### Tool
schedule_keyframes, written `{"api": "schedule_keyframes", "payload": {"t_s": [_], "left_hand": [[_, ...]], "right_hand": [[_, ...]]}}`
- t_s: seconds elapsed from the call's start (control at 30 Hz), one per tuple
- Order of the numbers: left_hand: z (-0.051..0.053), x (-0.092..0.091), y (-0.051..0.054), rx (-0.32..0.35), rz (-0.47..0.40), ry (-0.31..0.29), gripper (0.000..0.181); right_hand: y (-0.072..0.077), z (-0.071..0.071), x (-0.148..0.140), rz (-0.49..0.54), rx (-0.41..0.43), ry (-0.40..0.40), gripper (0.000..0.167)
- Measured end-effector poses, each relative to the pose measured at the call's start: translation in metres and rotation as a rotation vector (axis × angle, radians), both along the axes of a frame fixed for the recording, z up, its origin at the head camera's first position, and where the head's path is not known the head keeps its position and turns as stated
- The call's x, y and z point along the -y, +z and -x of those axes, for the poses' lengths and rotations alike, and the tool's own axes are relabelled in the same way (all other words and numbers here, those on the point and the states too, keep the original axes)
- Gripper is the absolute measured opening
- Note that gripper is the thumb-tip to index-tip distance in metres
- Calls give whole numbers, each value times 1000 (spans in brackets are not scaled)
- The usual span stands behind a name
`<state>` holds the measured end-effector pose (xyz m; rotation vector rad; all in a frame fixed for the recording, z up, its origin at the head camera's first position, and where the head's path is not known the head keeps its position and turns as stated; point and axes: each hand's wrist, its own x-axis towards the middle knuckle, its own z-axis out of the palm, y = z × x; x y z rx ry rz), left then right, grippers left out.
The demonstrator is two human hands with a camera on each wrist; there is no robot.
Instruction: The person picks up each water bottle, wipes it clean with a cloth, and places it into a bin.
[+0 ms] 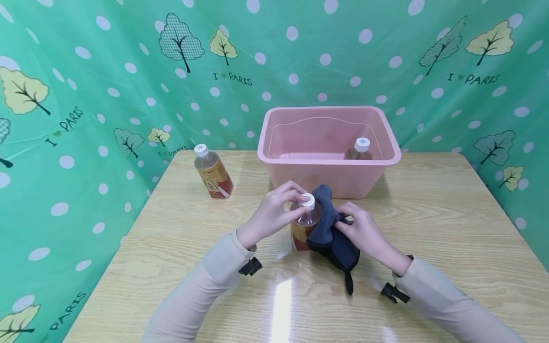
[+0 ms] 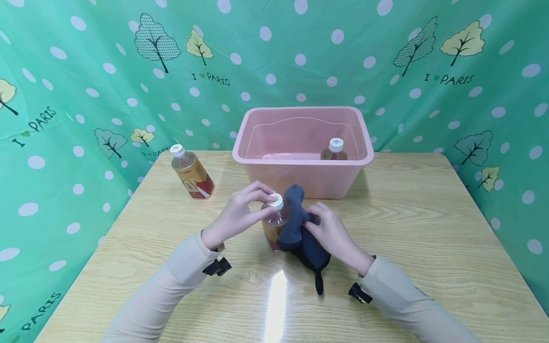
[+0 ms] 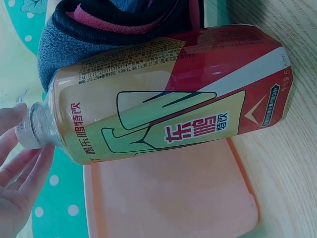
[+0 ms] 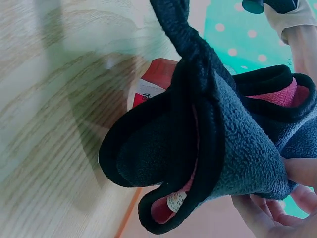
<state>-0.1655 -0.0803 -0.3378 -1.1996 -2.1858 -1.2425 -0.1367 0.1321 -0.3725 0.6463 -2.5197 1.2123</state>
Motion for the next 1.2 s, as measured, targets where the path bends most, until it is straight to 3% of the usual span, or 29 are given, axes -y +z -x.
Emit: {"api": "schedule_keyframes", "payload": {"t_s": [0.33, 0.77, 1.2], "left_hand": [[0, -1, 0, 11, 0, -3, 12], [-1, 0, 1, 33, 10, 1, 11], [0, 0, 0, 11, 28, 15, 11]], "right_hand": [[-12, 3, 0, -28, -19, 28, 20], [-31, 7, -2, -157, 149, 24, 20], [-43, 9, -1, -252, 262, 59, 21]]}}
